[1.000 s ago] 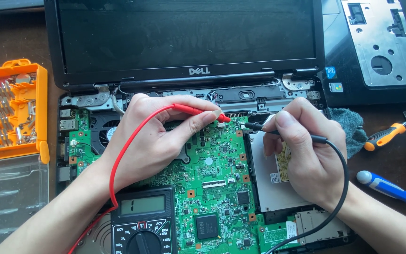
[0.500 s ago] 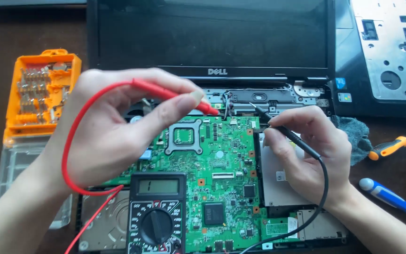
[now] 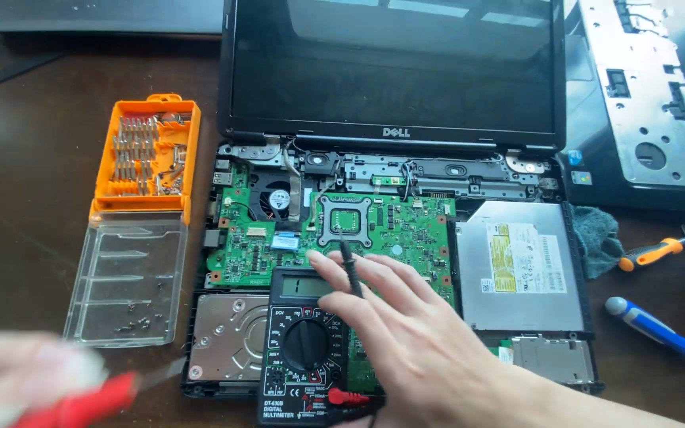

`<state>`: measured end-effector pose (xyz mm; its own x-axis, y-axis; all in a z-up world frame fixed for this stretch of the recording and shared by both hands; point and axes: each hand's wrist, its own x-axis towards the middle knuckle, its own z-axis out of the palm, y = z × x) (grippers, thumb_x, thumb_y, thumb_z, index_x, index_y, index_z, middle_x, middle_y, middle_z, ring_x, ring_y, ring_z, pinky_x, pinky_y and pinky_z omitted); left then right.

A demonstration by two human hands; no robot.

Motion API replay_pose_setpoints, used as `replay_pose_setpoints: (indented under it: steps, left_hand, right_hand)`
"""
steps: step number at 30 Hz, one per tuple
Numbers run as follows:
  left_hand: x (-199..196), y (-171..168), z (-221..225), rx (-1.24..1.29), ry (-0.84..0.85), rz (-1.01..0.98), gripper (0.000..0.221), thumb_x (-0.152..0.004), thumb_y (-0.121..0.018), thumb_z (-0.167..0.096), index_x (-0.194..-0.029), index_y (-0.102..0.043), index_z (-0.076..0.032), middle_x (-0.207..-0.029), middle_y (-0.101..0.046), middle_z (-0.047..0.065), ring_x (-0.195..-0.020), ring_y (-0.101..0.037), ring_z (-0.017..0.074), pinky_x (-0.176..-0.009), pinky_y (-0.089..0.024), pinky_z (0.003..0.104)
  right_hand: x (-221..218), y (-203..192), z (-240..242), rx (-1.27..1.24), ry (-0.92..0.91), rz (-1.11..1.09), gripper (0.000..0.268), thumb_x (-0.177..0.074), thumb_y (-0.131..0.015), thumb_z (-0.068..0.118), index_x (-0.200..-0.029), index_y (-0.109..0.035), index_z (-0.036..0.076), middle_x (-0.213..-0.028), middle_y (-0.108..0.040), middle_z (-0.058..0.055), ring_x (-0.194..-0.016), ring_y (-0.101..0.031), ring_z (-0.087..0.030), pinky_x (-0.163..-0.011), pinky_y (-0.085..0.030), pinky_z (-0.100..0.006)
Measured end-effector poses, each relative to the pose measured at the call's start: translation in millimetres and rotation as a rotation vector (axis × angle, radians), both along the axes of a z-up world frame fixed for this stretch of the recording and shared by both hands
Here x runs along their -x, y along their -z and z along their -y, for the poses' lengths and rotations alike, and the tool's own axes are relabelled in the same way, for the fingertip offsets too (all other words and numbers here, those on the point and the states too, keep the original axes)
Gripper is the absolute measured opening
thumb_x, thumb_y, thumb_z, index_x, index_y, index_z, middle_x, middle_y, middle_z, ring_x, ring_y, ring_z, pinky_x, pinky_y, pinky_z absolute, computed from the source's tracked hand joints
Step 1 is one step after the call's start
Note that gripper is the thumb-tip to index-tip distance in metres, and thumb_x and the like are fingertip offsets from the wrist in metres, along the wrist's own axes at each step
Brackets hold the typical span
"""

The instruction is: Measuring voltage on a laptop motherboard using a digital multimeter to diagnose hardware issues.

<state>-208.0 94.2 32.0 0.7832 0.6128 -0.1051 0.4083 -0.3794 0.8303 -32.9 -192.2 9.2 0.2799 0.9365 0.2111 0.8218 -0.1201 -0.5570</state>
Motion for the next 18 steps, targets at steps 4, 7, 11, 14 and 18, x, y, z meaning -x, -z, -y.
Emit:
replay_pose_setpoints:
  steps: [4, 7, 11, 14, 18]
  left_hand:
    - [15.4, -3.4, -15.4, 0.233, -0.271, -0.409, 0.031, -0.093, -0.070, 0.011, -0.121, -0.082, 0.011, -0.113, -0.087, 0.032, -0.101, -0.081, 0.0470, -0.098, -0.059, 0.050]
    - [31.2, -2.6, -0.2, 0.082, -0.034, -0.152, 0.030, -0.093, -0.065, 0.001, -0.117, -0.083, 0.001, -0.112, -0.087, 0.021, -0.101, -0.085, 0.0338, -0.097, -0.062, 0.040]
    - [33.6, -2.7, 25.9, -0.141, 0.338, 0.230, 0.032, -0.092, -0.057, -0.015, -0.109, -0.084, -0.015, -0.111, -0.088, 0.005, -0.102, -0.089, 0.0140, -0.096, -0.065, 0.026]
    - [-0.8, -17.0, 68.3, -0.150, 0.278, 0.433, 0.021, -0.088, -0.061, -0.014, -0.093, -0.081, -0.010, -0.093, -0.086, 0.006, -0.086, -0.088, 0.0126, -0.083, -0.067, 0.021]
    - [-25.5, -5.5, 80.4, 0.105, 0.171, 0.565, 0.015, -0.085, -0.068, -0.011, -0.081, -0.078, -0.001, -0.076, -0.081, 0.011, -0.075, -0.081, 0.0218, -0.077, -0.067, 0.028]
  right_hand:
    - [8.9, -0.5, -11.0, 0.005, -0.010, 0.108, 0.079, -0.082, -0.068, 0.070, -0.117, -0.050, 0.002, -0.158, -0.045, -0.026, -0.127, -0.052, -0.044, -0.105, -0.036, -0.059]
    - [9.2, -8.9, -3.5, 0.042, 0.064, 0.021, 0.079, -0.066, -0.092, 0.055, -0.111, -0.048, 0.008, -0.153, -0.050, -0.025, -0.133, -0.050, -0.043, -0.100, -0.039, -0.058]
    - [-13.3, -20.7, 24.6, -0.162, 0.074, 0.082, 0.078, -0.060, -0.097, 0.043, -0.107, -0.043, 0.011, -0.140, -0.061, -0.019, -0.138, -0.052, -0.042, -0.109, -0.043, -0.060]
    - [-48.7, -19.6, 54.4, -0.214, 0.031, 0.133, 0.084, -0.062, -0.095, 0.040, -0.114, -0.035, 0.012, -0.139, -0.060, -0.021, -0.141, -0.055, -0.046, -0.116, -0.045, -0.061]
    - [-84.0, -10.2, 92.6, -0.132, 0.019, 0.141, 0.081, -0.062, -0.089, 0.041, -0.112, -0.031, 0.014, -0.140, -0.057, -0.023, -0.140, -0.055, -0.046, -0.116, -0.046, -0.060]
